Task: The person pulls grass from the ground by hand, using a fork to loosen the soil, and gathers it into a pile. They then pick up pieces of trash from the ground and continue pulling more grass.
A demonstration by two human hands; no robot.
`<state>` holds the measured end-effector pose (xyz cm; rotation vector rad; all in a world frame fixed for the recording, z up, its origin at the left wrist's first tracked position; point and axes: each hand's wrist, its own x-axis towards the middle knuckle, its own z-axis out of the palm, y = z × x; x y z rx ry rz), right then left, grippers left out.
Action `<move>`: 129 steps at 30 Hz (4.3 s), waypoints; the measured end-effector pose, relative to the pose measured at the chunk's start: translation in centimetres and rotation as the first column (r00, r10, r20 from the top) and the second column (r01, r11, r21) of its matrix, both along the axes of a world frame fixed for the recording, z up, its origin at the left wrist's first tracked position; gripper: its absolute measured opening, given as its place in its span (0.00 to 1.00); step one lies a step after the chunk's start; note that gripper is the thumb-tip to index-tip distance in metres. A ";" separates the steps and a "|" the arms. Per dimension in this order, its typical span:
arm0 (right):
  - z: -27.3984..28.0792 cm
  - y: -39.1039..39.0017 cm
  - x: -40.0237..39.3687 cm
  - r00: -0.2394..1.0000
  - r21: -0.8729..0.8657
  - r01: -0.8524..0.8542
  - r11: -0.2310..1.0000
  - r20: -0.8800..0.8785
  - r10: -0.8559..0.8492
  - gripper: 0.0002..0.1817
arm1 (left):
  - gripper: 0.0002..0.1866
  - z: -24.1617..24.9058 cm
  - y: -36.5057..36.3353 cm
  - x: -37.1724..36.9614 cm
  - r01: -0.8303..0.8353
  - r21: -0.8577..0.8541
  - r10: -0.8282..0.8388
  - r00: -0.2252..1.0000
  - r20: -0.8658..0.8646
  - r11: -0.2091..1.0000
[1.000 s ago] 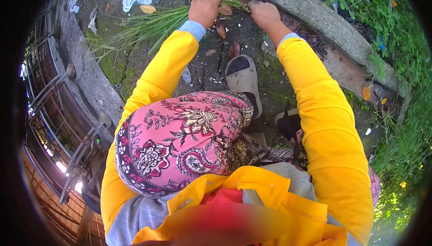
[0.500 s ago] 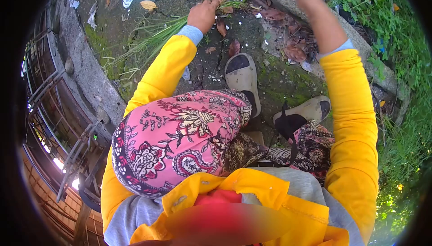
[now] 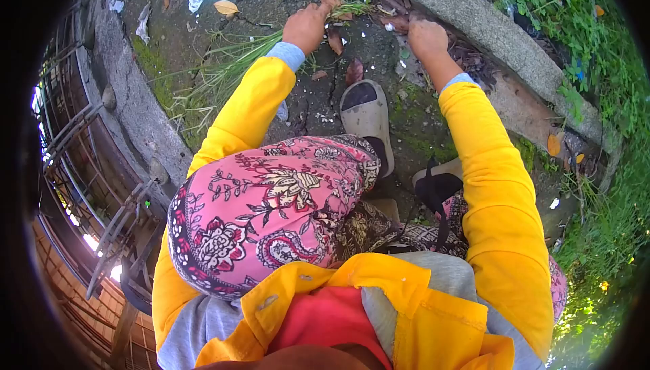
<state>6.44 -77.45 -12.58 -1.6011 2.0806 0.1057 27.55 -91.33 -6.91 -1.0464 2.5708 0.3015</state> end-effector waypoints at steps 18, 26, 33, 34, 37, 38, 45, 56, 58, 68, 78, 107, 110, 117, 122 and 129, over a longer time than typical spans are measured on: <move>5.0 -2.6 2.6 -0.311 0.673 0.470 0.571 0.731 -0.607 0.13 | 0.17 -1.1 -1.1 0.3 -0.230 0.346 0.236 0.971 0.028 0.909; 0.0 -4.9 6.2 -0.521 0.809 0.529 0.258 0.549 -0.653 0.09 | 0.12 2.2 2.8 -0.5 -0.054 0.063 0.065 0.978 -0.201 0.997; -2.4 -6.2 5.3 -0.228 0.775 0.563 0.288 0.480 -0.847 0.07 | 0.08 2.6 6.3 -0.1 0.188 -0.113 -0.209 0.953 -0.219 0.976; -2.6 -6.3 4.9 -0.198 0.783 0.548 0.294 0.463 -0.864 0.08 | 0.06 2.3 6.5 0.1 0.212 -0.132 -0.236 0.949 -0.209 0.968; -2.7 -6.2 4.1 -0.249 0.830 0.473 0.296 0.449 -0.858 0.08 | 0.06 2.3 6.7 -0.1 0.234 -0.156 -0.264 0.942 -0.207 0.960; -2.5 -6.3 4.0 -0.267 0.851 0.436 0.294 0.434 -0.860 0.08 | 0.06 2.4 6.9 -0.2 0.239 -0.146 -0.264 0.945 -0.194 0.960; -1.8 -6.5 4.1 -0.157 0.847 0.416 0.330 0.424 -0.892 0.06 | 0.06 2.7 7.8 -1.4 0.273 -0.116 -0.289 0.943 -0.164 0.955; -2.0 -6.4 4.4 -0.292 0.863 0.356 0.359 0.468 -0.834 0.08 | 0.07 2.8 7.3 -2.0 0.227 -0.103 -0.234 0.970 -0.059 0.968; -3.2 -6.7 4.7 -0.219 0.831 0.405 0.382 0.493 -0.842 0.08 | 0.08 3.0 7.3 -2.1 0.253 -0.114 -0.262 0.962 -0.079 0.961; -1.4 -7.5 5.2 -0.156 0.788 0.532 0.309 0.450 -0.879 0.08 | 0.12 2.4 8.1 -1.9 0.094 0.014 -0.091 0.985 -0.144 0.995; -2.6 -8.2 4.3 -0.030 0.838 0.361 0.409 0.449 -0.893 0.06 | 0.17 3.0 9.6 -2.1 -0.253 0.321 0.284 0.957 -0.053 0.913; -6.1 -6.0 5.5 -0.788 0.967 0.181 0.182 0.253 -0.561 0.11 | 0.14 2.1 7.1 -4.0 -0.106 0.352 0.115 0.993 -0.005 0.930; -7.6 -6.0 6.5 -0.737 0.926 0.327 0.186 0.374 -0.563 0.10 | 0.13 2.5 6.4 -3.3 -0.075 0.385 0.079 0.997 0.004 0.920; -5.0 -6.2 7.8 -0.602 0.826 0.524 0.206 0.530 -0.597 0.08 | 0.13 2.8 6.1 -2.8 -0.028 0.369 0.004 0.998 0.065 0.929; -3.9 -6.1 8.1 -0.549 0.791 0.568 0.227 0.570 -0.611 0.06 | 0.13 3.3 6.1 -2.7 -0.021 0.363 -0.004 0.998 0.066 0.931; -3.0 -6.0 8.5 -0.489 0.751 0.615 0.240 0.602 -0.632 0.05 | 0.14 2.7 6.3 -2.1 -0.035 0.372 0.025 0.999 0.033 0.927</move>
